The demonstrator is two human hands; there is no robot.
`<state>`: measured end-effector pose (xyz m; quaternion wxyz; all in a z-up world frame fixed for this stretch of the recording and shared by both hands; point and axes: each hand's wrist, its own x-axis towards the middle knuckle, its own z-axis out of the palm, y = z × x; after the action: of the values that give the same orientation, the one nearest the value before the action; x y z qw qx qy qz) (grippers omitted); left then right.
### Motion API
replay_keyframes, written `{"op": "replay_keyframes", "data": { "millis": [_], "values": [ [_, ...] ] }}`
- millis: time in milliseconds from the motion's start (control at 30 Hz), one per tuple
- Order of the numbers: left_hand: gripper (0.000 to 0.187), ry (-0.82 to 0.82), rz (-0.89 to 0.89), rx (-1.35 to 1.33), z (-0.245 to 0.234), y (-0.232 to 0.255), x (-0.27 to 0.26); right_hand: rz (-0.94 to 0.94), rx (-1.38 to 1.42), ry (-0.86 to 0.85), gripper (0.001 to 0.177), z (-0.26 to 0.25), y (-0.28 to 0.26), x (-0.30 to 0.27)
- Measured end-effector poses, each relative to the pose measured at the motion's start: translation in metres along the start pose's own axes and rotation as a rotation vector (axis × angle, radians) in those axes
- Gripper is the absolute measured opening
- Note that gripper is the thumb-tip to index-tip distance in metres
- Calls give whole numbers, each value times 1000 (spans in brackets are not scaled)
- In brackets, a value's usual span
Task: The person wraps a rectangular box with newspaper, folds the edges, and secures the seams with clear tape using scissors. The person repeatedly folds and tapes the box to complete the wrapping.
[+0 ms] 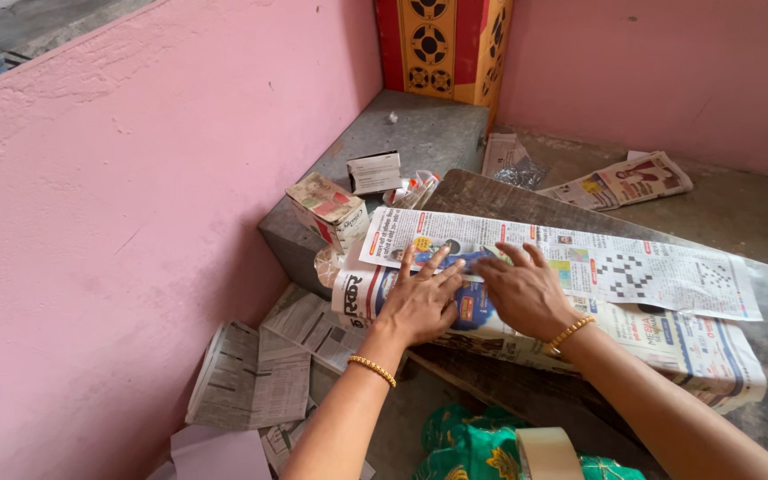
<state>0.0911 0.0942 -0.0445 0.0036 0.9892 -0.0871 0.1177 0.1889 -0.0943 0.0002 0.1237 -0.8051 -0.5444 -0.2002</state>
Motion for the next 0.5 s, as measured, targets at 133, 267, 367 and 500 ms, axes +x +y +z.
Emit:
{"op": "replay_keyframes", "data": {
  "millis": [133, 267, 367, 500],
  "values": [
    [53, 32, 9, -14, 4, 2, -3, 193, 9, -139, 21, -16, -9, -12],
    [52, 41, -75, -75, 4, 7, -19, 442, 312, 3, 16, -42, -19, -76],
    [59, 237, -74, -117, 4, 20, -36, 871, 622, -315, 33, -53, -30, -139],
    [60, 226, -107, -46, 13, 45, -46, 1085, 1058, -329, 37, -41, -50, -213]
  ]
}}
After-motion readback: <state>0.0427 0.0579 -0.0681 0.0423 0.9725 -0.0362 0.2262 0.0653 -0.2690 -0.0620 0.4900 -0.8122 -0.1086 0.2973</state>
